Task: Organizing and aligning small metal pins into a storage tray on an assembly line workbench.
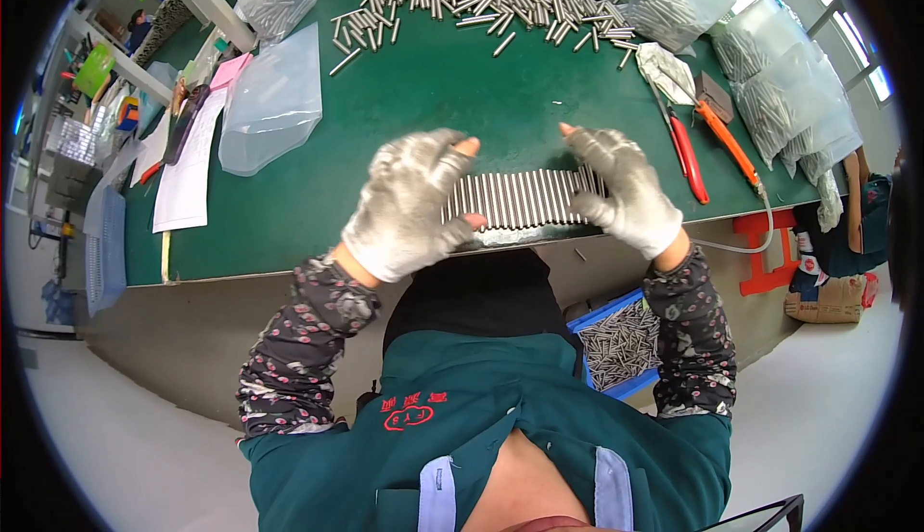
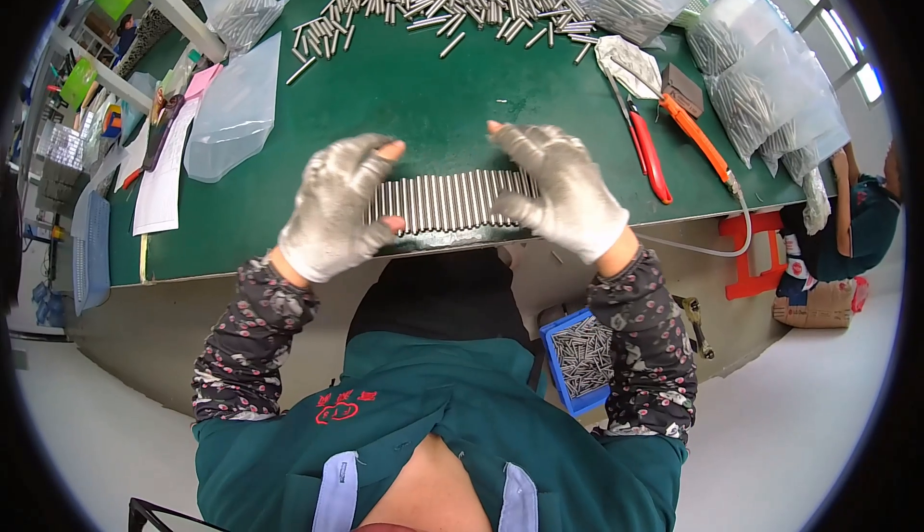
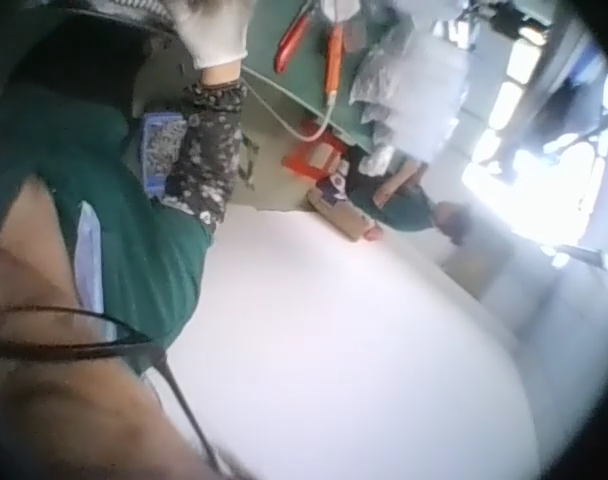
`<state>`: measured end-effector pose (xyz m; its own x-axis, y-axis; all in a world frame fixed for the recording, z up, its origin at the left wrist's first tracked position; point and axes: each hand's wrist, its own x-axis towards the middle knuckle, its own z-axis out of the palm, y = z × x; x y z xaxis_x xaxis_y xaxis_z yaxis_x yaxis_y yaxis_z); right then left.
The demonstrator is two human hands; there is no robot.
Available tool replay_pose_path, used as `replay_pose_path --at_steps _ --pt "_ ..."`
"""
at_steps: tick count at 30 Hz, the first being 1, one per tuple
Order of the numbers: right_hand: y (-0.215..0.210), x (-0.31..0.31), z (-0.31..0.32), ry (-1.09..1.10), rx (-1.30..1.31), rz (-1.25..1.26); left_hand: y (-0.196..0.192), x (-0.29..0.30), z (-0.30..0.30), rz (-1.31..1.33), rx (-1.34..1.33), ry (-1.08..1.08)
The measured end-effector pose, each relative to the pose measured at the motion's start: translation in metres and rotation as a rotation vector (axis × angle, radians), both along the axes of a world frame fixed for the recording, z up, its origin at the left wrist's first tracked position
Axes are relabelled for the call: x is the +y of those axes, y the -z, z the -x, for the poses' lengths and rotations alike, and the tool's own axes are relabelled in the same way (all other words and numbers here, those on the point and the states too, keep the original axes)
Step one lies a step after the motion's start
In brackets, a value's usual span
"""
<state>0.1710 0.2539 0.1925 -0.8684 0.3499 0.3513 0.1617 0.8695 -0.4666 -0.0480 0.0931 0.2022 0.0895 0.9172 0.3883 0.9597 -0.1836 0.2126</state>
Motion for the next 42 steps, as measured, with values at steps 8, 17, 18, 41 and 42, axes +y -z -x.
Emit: replay_pose_path --at_steps 8,17,18,41,42 --pt "0.018 -0.006 -0.017 0.037 -0.211 -0.296 0.030 -0.028 0.046 0.199 0.081 0.184" --pt "0.020 -0.004 -0.018 0.024 -0.189 -0.236 0.024 -0.014 0.032 0.114 -0.065 0.206" --pt "0.020 -0.004 -0.018 0.021 -0.176 -0.236 0.023 -0.011 0.029 0.078 -0.007 0.207" --pt "0.009 0.002 -0.037 0.166 -0.165 -0.099 0.024 -0.003 0.018 0.201 0.191 0.251" --pt "0.009 0.001 -0.033 0.171 -0.156 -0.102 0.024 -0.002 0.017 0.197 0.193 0.252"
